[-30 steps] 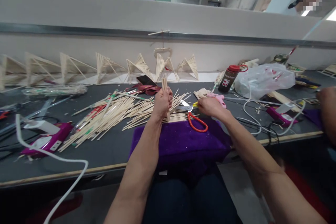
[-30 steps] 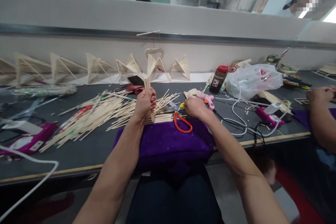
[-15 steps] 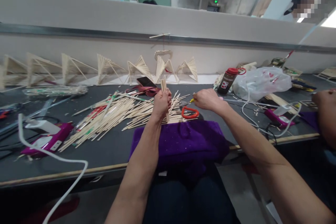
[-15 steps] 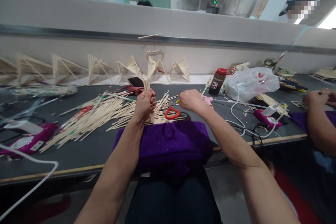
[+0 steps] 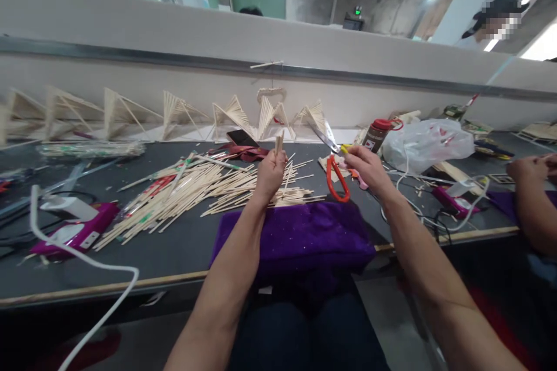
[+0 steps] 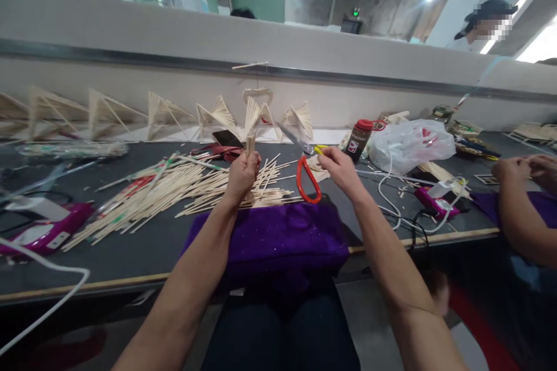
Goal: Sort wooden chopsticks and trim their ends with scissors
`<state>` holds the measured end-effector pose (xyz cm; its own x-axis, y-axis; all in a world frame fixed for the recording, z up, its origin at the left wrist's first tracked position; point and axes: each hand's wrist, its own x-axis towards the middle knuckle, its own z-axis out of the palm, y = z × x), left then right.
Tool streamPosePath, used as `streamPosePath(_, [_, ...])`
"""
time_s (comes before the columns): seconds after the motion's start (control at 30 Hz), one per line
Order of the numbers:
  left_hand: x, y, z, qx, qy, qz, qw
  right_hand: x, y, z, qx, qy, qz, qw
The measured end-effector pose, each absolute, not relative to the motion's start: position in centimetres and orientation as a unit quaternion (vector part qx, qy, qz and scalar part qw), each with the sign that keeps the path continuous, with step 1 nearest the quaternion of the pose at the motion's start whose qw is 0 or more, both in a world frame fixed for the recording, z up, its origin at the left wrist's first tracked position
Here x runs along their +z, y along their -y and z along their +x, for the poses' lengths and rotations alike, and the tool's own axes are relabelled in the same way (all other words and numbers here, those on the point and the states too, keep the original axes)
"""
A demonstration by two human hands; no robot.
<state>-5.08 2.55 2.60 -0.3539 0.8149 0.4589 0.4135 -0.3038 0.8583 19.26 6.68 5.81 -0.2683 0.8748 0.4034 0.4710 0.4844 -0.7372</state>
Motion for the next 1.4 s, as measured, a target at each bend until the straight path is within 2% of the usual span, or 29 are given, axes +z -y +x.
streamPosePath(0.07, [2.8, -2.6, -5.5, 0.542, -0.597, 0.587, 0.064, 5.5, -7.0, 16.9, 0.39, 0.718, -0.36, 0.451])
streamPosePath(0.17, [2.8, -2.5, -6.7, 0.48, -0.616, 0.625, -0.015, 5.2, -7.2, 13.2, 0.5, 0.671, -0.27, 0.476])
streamPosePath(0.3, [2.1, -2.4, -8.2, 0.437, -0.619, 0.649, -0.059, 4.0, -7.2, 10.7, 0.566, 0.617, -0.223, 0.499])
streamPosePath(0.53, [1.2, -2.4, -9.3, 0.411, -0.616, 0.661, -0.122, 3.7, -6.6, 11.8, 0.615, 0.608, -0.203, 0.46])
streamPosePath(0.7, [1.2, -2.3, -9.2, 0.41, -0.614, 0.658, -0.151, 3.6, -6.8, 12.4, 0.511, 0.687, -0.25, 0.452])
streamPosePath(0.87, [1.0, -2.4, -9.0, 0.407, -0.613, 0.66, -0.154, 3.0, -6.8, 12.7, 0.347, 0.801, -0.314, 0.374])
streamPosePath(1.0, [1.0, -2.3, -8.8, 0.41, -0.625, 0.648, -0.145, 3.4, -6.4, 12.9, 0.237, 0.844, -0.335, 0.346])
streamPosePath(1.4, [1.0, -2.2, -9.1, 0.403, -0.62, 0.655, -0.155, 3.1, -7.0, 13.0, 0.224, 0.852, -0.363, 0.303])
